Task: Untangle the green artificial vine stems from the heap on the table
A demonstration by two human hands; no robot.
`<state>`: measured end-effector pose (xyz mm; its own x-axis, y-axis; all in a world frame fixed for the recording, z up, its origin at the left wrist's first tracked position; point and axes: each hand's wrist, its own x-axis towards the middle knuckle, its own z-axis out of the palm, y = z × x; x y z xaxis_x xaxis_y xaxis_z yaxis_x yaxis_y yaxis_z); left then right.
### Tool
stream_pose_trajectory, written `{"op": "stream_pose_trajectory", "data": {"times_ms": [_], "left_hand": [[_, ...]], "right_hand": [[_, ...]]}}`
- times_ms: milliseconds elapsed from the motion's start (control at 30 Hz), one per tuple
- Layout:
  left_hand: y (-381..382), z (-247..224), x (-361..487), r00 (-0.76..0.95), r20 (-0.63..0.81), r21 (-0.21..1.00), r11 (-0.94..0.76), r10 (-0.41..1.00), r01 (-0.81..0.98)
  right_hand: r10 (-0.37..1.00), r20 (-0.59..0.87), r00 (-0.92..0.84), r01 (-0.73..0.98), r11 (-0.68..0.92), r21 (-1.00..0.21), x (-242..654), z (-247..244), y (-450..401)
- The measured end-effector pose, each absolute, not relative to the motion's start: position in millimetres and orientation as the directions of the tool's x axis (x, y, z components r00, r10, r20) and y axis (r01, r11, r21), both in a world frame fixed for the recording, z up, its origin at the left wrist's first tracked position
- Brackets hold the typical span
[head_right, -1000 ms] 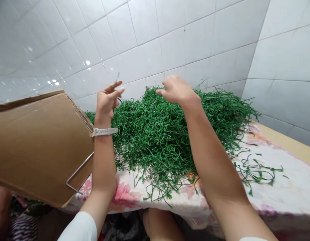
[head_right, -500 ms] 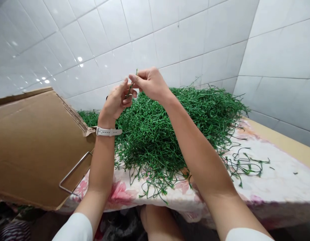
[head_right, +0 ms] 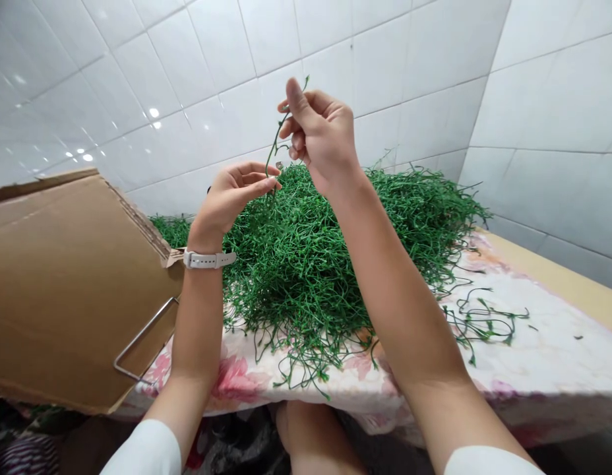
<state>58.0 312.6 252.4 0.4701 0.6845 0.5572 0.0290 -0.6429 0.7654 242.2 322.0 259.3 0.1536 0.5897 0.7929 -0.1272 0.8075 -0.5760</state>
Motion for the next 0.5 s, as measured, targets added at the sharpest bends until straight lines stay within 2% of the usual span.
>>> {"op": "stream_pose_trajectory", "data": {"times_ms": [100, 267, 367, 433, 500], "left_hand": [[314.4, 251.1, 59.6, 0.472, 0.56, 0.77, -0.638, 0.681, 0.008], [316.9, 254.1, 62.0, 0.29, 0.594, 0.804, -0.57, 0.75, -0.171], [318.2, 257.0, 59.8, 0.201, 0.613, 0.784, -0.554, 0.764, -0.281], [319.5, 258.1, 57.0, 0.161, 0.634, 0.761, -0.575, 0.756, -0.299], [321.2, 258.3, 54.3, 0.132, 0.654, 0.745, -0.602, 0.745, -0.286]], "right_hand": [[0.587, 0.801, 0.115, -0.163, 0.807, -0.568, 244.0, 260.5, 322.5], [0.656, 0.747, 0.109, -0.302, 0.738, -0.603, 238.7, 261.6, 320.1], [0.641, 0.767, 0.018, -0.149, 0.761, -0.632, 233.4, 259.1, 318.8], [0.607, 0.784, -0.131, -0.009, 0.79, -0.613, 230.3, 256.1, 319.4], [0.569, 0.782, -0.254, 0.056, 0.816, -0.575, 227.8, 253.0, 321.3]]}}
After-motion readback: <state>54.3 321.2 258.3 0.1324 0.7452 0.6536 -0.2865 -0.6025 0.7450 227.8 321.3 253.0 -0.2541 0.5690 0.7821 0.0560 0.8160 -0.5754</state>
